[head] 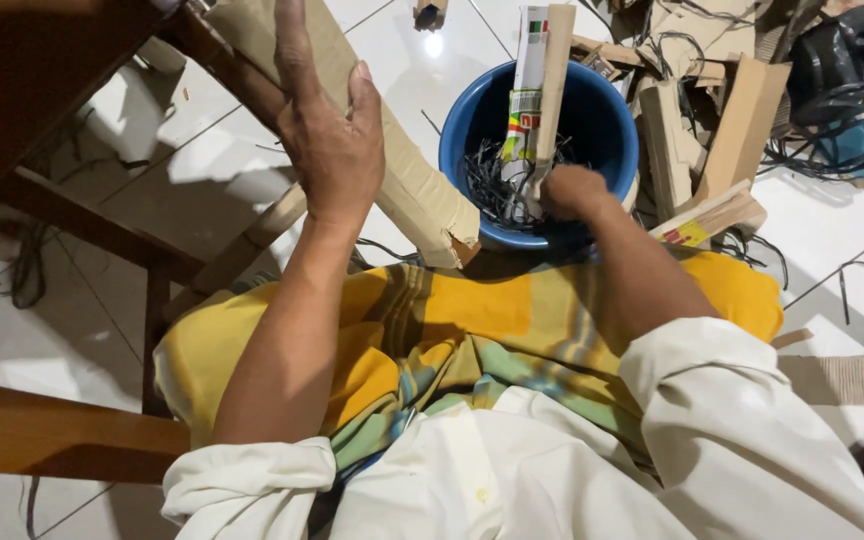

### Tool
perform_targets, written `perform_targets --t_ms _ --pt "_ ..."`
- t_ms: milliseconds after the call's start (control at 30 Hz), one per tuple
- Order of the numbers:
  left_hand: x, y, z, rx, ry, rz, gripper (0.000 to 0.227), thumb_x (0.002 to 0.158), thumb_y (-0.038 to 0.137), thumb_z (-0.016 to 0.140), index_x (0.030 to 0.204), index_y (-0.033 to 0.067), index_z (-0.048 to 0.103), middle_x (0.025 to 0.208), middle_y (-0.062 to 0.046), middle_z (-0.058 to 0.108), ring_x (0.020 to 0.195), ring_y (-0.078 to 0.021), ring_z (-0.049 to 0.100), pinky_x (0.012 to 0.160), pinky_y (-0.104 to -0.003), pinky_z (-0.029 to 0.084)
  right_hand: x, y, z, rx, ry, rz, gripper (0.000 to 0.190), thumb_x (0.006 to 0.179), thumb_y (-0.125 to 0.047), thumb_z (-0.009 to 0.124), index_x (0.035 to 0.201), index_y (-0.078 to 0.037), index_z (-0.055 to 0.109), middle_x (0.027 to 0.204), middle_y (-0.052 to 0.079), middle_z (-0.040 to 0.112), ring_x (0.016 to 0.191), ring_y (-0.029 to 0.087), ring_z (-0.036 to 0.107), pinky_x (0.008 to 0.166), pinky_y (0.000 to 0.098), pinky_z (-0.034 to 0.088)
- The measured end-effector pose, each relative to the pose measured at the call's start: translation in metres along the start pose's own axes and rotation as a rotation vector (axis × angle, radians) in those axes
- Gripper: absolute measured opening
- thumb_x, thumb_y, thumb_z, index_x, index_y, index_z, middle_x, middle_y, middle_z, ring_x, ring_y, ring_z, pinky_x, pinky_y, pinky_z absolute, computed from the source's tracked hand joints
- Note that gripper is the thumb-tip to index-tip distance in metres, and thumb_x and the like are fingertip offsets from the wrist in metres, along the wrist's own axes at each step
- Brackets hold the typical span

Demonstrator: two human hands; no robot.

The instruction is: The person sits on the floor and ties cardboard rolls to the legs of a wooden table using thin strips of material. They wrap the strips around each roll and secure them with knots.

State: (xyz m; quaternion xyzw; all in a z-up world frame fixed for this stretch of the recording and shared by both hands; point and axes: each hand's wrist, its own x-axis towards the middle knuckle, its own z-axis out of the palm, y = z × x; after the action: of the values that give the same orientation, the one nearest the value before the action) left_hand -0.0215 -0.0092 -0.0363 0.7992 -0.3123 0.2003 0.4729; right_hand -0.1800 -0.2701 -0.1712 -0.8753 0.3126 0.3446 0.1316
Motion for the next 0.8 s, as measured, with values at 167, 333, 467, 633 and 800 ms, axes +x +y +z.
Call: perform_targets --t_ms 167,333,467,633,800 --pt "0.005 0.018 -0.009 0.005 0.032 0.008 0.088 0.111 0.002 0.075 0.167 0.0337 0.015 0.172 -0.009 0.040 0.164 -0.0339 0.040 0.142 -0.038 0.038 -0.084 0.015 -0.100 0.625 0.062 -0.318 0.025 0.108 -0.025 0.045 0.121 -0.007 0.059 0.114 0.014 0.066 0.106 0.029 0.066 0.100 0.0449 0.055" --pt "0.006 0.013 -0.005 -0.099 0.010 0.014 0.087 0.113 -0.002 0.070 0.167 0.0333 0.012 0.176 -0.005 0.031 0.164 -0.0362 0.046 0.143 -0.040 0.040 -0.103 0.048 -0.125 1.406 0.240 -0.686 0.007 0.112 -0.018 0.058 0.110 -0.012 0.059 0.084 0.001 0.055 0.067 0.010 0.061 0.069 0.0252 0.065" --pt "0.005 0.011 -0.005 -0.110 -0.008 -0.001 0.083 0.113 0.000 0.069 0.168 0.0317 0.016 0.177 0.003 0.026 0.167 -0.0340 0.041 0.143 -0.046 0.038 -0.122 0.024 -0.134 1.527 0.531 -0.639 0.017 0.113 -0.019 0.059 0.095 -0.020 0.057 0.071 -0.005 0.047 0.051 0.005 0.035 0.042 0.0188 0.025" --pt "0.007 0.009 0.003 -0.208 0.062 -0.012 0.082 0.109 0.001 0.073 0.165 0.0323 0.022 0.172 -0.002 0.036 0.162 -0.0281 0.043 0.140 -0.044 0.038 -0.159 -0.057 -0.127 1.415 0.811 -0.845 0.011 0.115 -0.020 0.053 0.105 -0.017 0.051 0.069 -0.005 0.043 0.050 0.005 0.032 0.041 0.0211 0.027" --pt "0.008 0.024 -0.002 -0.482 0.015 -0.174 0.058 0.115 0.054 0.018 0.159 0.0206 0.035 0.168 -0.008 0.038 0.160 -0.0307 0.037 0.133 -0.057 0.032 -0.158 -0.128 -0.096 0.762 0.679 -1.227 0.023 0.105 0.000 0.054 0.124 -0.002 0.066 0.113 0.014 0.071 0.082 0.020 0.065 0.073 0.0317 0.054"
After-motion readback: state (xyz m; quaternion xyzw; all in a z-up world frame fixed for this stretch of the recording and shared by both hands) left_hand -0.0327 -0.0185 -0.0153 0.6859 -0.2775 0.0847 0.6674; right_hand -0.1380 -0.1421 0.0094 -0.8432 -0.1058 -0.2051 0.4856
